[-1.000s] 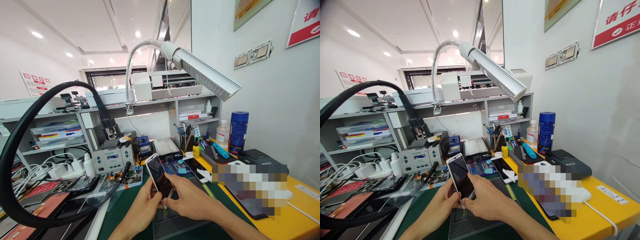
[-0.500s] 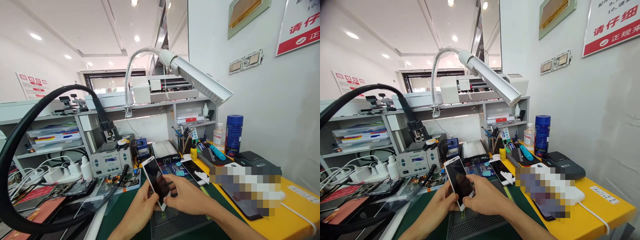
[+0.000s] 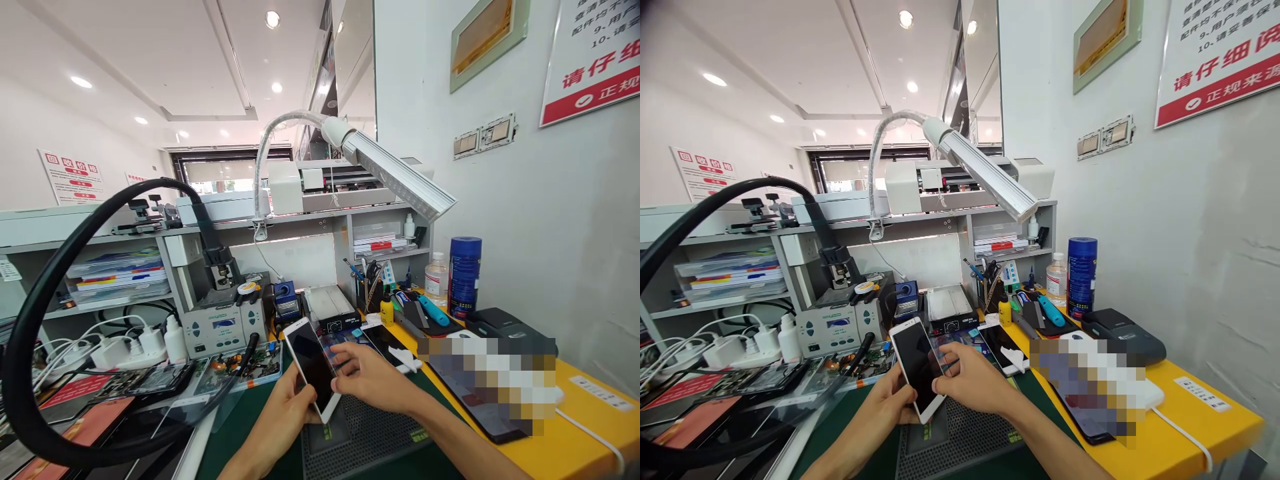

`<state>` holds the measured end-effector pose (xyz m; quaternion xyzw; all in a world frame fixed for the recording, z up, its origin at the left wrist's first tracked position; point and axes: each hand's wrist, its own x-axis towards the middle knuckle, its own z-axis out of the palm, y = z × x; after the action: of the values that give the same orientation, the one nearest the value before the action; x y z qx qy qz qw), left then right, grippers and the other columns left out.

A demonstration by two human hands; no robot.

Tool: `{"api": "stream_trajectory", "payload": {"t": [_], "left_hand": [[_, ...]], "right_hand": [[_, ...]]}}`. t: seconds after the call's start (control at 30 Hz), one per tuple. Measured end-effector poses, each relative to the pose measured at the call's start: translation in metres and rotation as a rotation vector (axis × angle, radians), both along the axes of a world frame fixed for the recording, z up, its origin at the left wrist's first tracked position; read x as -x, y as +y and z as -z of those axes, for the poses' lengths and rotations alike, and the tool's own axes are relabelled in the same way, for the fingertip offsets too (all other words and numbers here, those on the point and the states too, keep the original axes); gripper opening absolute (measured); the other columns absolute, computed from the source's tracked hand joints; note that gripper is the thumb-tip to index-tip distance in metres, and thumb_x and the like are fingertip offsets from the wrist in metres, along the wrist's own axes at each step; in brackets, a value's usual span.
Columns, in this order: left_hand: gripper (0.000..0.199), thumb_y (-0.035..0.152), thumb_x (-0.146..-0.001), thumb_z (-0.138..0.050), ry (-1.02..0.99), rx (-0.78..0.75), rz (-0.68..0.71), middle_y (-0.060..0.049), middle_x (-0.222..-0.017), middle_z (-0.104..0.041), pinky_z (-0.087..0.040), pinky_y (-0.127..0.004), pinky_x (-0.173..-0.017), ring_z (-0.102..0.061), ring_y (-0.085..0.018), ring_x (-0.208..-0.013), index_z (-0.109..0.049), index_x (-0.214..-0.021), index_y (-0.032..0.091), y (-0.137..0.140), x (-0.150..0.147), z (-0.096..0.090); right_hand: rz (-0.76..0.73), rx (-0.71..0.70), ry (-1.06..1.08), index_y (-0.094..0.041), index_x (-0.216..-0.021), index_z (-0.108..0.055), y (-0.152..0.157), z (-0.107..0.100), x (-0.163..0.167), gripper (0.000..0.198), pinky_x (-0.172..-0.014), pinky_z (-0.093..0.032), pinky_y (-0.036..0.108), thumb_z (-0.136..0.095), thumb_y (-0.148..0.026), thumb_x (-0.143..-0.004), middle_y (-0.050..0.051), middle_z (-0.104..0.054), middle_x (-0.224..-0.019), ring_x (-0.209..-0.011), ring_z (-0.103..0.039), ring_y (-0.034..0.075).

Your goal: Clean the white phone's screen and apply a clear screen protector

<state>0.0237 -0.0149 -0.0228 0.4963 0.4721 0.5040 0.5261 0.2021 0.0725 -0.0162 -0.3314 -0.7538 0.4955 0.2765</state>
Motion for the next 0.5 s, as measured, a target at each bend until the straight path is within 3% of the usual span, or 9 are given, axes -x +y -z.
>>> {"api": "stream_trajectory", "payload": {"t": [0.2,0.33,0.5], "left_hand": [[0.052,0.016,-0.080,-0.051,-0.038,0.031,-0.001,-0.007,-0.104,-0.064,-0.056,-0.035,-0.076,-0.066,-0.022,-0.089,-0.046,-0.132,0.020,0.001,0.002,0.002],[0.052,0.018,-0.080,-0.053,-0.068,0.019,0.000,-0.005,-0.097,-0.063,-0.056,-0.038,-0.079,-0.066,-0.021,-0.088,-0.045,-0.132,0.022,0.001,0.003,0.004],[0.048,0.020,-0.080,-0.055,-0.059,0.032,0.009,-0.002,-0.091,-0.061,-0.056,-0.037,-0.081,-0.065,-0.021,-0.089,-0.049,-0.127,0.023,0.001,0.004,0.003]], "right_hand": [[0.077,0.175,0.168,-0.014,-0.132,-0.056,0.003,-0.014,-0.004,0.056,-0.086,-0.054,0.037,-0.069,-0.033,-0.080,0.014,-0.063,-0.120,-0.104,-0.065,0.025],[0.152,0.369,0.417,-0.011,-0.135,-0.049,0.009,-0.018,-0.008,0.062,-0.086,-0.057,0.041,-0.070,-0.035,-0.082,0.016,-0.066,-0.113,-0.098,-0.069,0.027],[0.189,0.448,0.586,-0.012,-0.135,-0.050,0.021,-0.015,-0.012,0.061,-0.084,-0.059,0.041,-0.071,-0.038,-0.084,0.014,-0.069,-0.105,-0.089,-0.072,0.027]]}}
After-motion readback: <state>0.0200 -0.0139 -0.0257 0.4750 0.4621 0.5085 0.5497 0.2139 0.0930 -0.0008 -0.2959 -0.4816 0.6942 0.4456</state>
